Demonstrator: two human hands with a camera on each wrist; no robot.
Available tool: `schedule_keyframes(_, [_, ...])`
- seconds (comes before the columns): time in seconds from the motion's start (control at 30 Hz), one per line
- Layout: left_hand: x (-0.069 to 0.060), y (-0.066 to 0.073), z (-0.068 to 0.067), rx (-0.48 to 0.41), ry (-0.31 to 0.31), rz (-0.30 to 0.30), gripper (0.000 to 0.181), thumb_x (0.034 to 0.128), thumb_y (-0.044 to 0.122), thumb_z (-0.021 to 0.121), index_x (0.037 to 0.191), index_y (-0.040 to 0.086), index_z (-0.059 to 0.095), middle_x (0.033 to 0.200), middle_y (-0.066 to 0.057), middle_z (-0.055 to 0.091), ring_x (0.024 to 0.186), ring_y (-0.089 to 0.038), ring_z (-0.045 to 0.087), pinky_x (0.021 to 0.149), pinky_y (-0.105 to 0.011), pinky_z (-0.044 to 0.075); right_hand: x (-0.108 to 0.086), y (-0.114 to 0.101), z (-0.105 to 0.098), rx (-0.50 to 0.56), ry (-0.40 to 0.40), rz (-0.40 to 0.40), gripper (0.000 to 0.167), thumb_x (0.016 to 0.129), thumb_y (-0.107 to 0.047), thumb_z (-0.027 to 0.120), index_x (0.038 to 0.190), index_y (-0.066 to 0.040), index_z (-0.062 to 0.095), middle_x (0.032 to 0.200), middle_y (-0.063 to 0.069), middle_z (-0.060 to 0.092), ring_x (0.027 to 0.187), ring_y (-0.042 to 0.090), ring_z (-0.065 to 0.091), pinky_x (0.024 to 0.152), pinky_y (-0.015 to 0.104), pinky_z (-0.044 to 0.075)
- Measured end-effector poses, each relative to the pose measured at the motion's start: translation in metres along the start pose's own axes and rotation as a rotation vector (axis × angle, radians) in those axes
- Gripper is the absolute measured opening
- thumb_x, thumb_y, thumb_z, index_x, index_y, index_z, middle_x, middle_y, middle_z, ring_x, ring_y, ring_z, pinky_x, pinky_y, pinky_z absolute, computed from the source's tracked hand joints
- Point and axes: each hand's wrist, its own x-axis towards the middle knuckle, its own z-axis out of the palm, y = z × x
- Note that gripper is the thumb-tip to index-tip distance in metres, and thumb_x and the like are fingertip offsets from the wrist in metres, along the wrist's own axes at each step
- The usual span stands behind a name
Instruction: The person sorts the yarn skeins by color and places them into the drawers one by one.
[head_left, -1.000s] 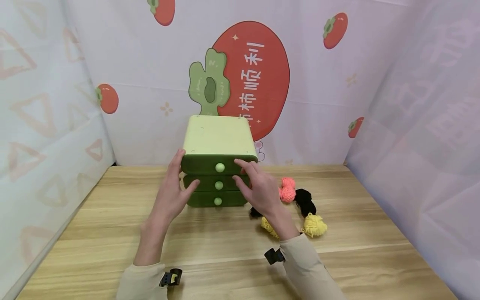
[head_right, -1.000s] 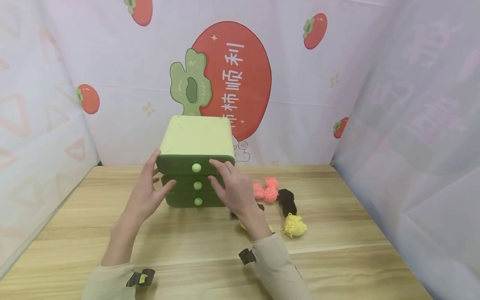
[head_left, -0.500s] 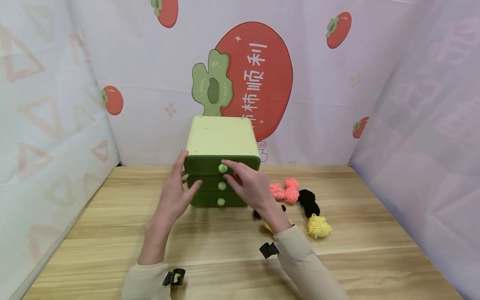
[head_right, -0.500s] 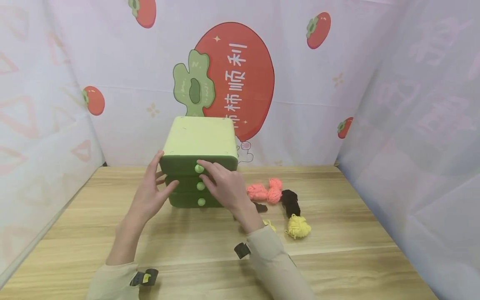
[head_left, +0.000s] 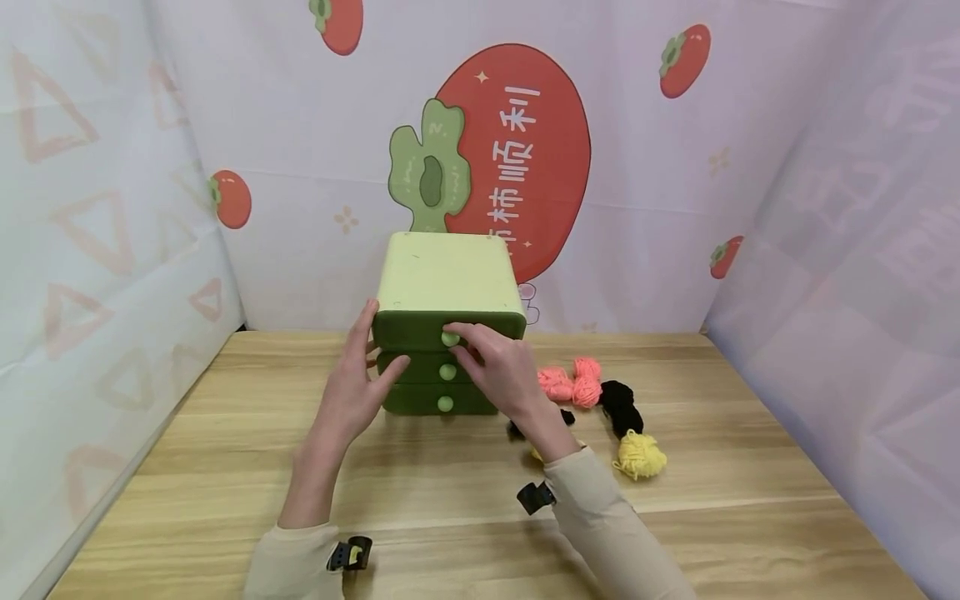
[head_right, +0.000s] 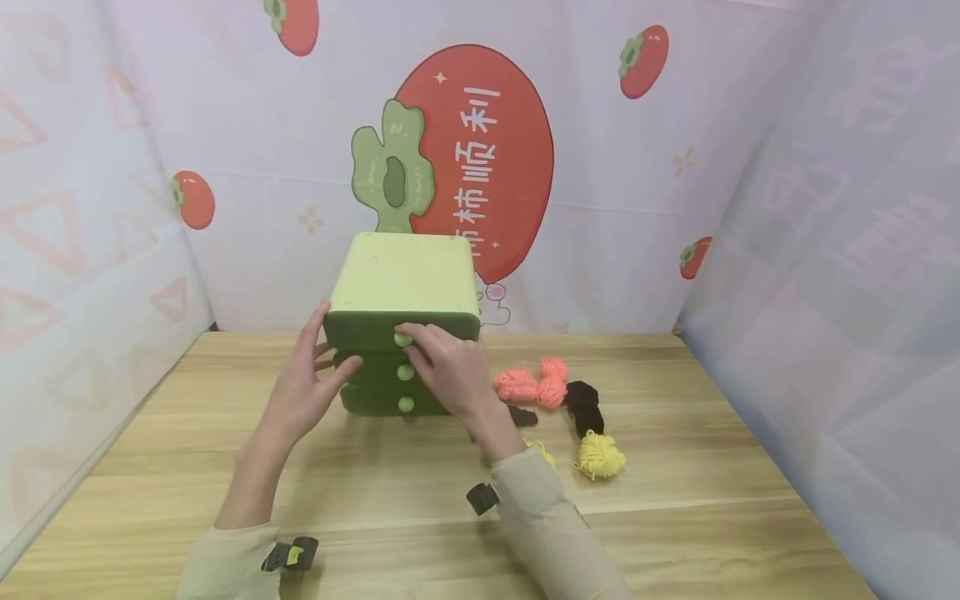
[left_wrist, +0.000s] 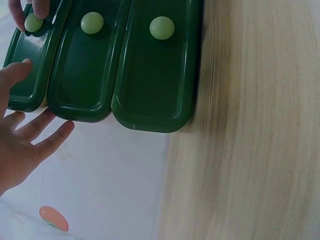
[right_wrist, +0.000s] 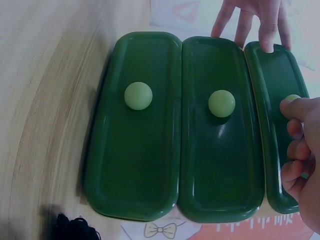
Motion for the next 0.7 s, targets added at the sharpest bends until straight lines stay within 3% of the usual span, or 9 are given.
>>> schedule_keyframes(0.17, [-0.001,0.001,-0.002,-0.011,-0.009,-0.040,0.085,0.0954,0.048,0.062,0.158,0.045,0.005,0.166,0.003,0.016,0.134,-0.040,0.050,0.103,-0.054,0.049,-0.002,-0.001,0.000,0.002,-0.003,-0.001,0.024,0.093,-0.020,0.072,0.117,-0.016,0.071,0.100,-0.002,0.075,0.069,0.008,0.064,0.054,0.024,0.050])
schedule_keyframes(0.5, [-0.001,0.003,-0.004,-0.015,-0.018,-0.047,0.086,0.0939,0.053,0.062,0.157,0.046,0.004,0.167,0.007,0.014,0.132,-0.038,0.050,0.104,-0.053,0.048,-0.006,-0.006,-0.005,-0.002,-0.003,-0.042,0.024,0.092,-0.019,0.072,0.116,-0.015,0.071,0.100,-0.001,0.075,0.070,0.008,0.067,0.054,0.024,0.051])
schedule_keyframes(0.7, [-0.003,0.001,-0.005,-0.031,-0.041,-0.092,0.086,0.0920,0.056,0.063,0.154,0.053,0.003,0.166,0.008,0.015,0.131,-0.037,0.050,0.103,-0.056,0.047,-0.011,-0.010,-0.008,-0.001,-0.012,-0.054,0.025,0.092,-0.018,0.072,0.117,-0.015,0.070,0.102,-0.001,0.075,0.066,0.007,0.064,0.051,0.022,0.049])
